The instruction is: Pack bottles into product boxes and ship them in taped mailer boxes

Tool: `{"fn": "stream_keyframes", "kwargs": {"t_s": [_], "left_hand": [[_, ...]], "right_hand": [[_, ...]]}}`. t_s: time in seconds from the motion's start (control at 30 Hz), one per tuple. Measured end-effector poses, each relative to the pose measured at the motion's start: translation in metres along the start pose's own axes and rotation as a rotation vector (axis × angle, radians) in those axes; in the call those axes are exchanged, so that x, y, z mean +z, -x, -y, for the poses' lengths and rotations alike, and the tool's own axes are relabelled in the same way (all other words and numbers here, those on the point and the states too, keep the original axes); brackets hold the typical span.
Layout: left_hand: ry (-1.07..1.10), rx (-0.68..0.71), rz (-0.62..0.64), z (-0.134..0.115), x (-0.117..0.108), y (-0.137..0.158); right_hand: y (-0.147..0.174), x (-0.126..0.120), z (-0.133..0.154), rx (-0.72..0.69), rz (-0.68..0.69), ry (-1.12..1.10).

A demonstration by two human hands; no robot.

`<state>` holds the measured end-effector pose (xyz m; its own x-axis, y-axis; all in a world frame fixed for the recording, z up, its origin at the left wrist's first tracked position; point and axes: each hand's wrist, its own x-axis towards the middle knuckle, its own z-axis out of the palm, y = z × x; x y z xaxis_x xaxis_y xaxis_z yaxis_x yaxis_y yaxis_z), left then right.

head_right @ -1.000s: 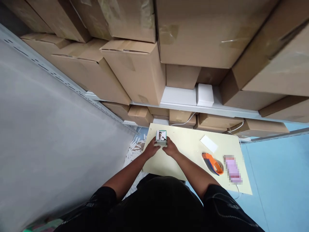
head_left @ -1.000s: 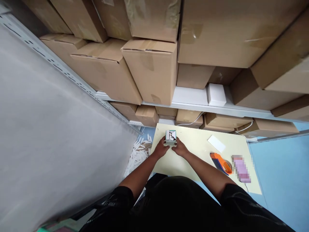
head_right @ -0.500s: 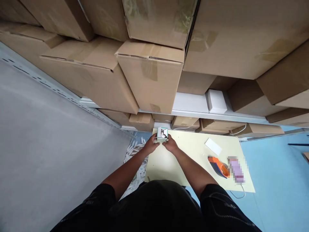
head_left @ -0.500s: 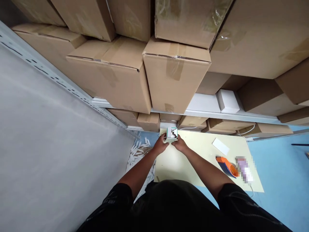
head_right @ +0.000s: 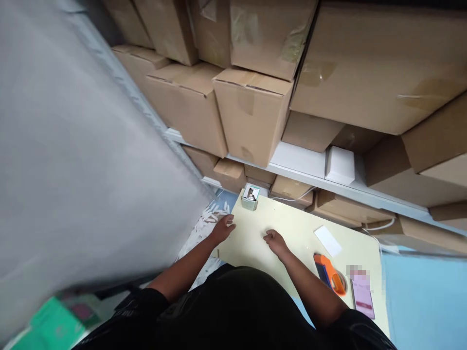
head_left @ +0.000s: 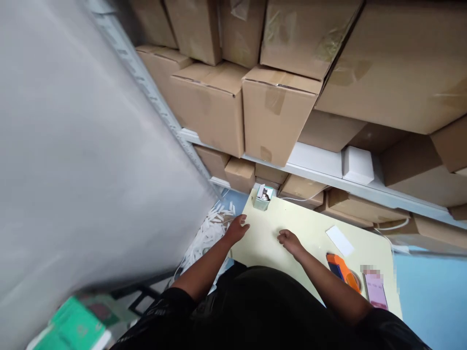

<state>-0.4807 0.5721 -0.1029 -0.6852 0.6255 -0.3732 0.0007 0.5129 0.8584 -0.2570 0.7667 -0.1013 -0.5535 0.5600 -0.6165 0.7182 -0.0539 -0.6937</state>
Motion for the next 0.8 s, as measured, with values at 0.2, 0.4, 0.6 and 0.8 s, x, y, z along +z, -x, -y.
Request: {"fn": "stream_keyframes", "kwargs": {"t_s": [0.2, 0.4, 0.6, 0.8], "left_hand": [[0.035, -0.126, -0.253, 0.018, 0.047, 0.129], [0.057, -0.119, -0.449, 0.028, 0.072, 0.242], [0.172, -0.125, -0.682, 0.051, 0.067, 0.342], [0.269, -0.159, -0.859, 0.101, 0.057, 0.457]], "right_hand": [[0.023, -0.019, -0.022, -0.086, 0.207, -0.011], [0.047, -0.01, -0.004, -0.17, 0.303, -0.061], [0.088, 0.047, 0.022, -0.297, 0.391, -0.042], [0.164, 0.141, 0.024, -0.36, 0.531, -0.014]]}}
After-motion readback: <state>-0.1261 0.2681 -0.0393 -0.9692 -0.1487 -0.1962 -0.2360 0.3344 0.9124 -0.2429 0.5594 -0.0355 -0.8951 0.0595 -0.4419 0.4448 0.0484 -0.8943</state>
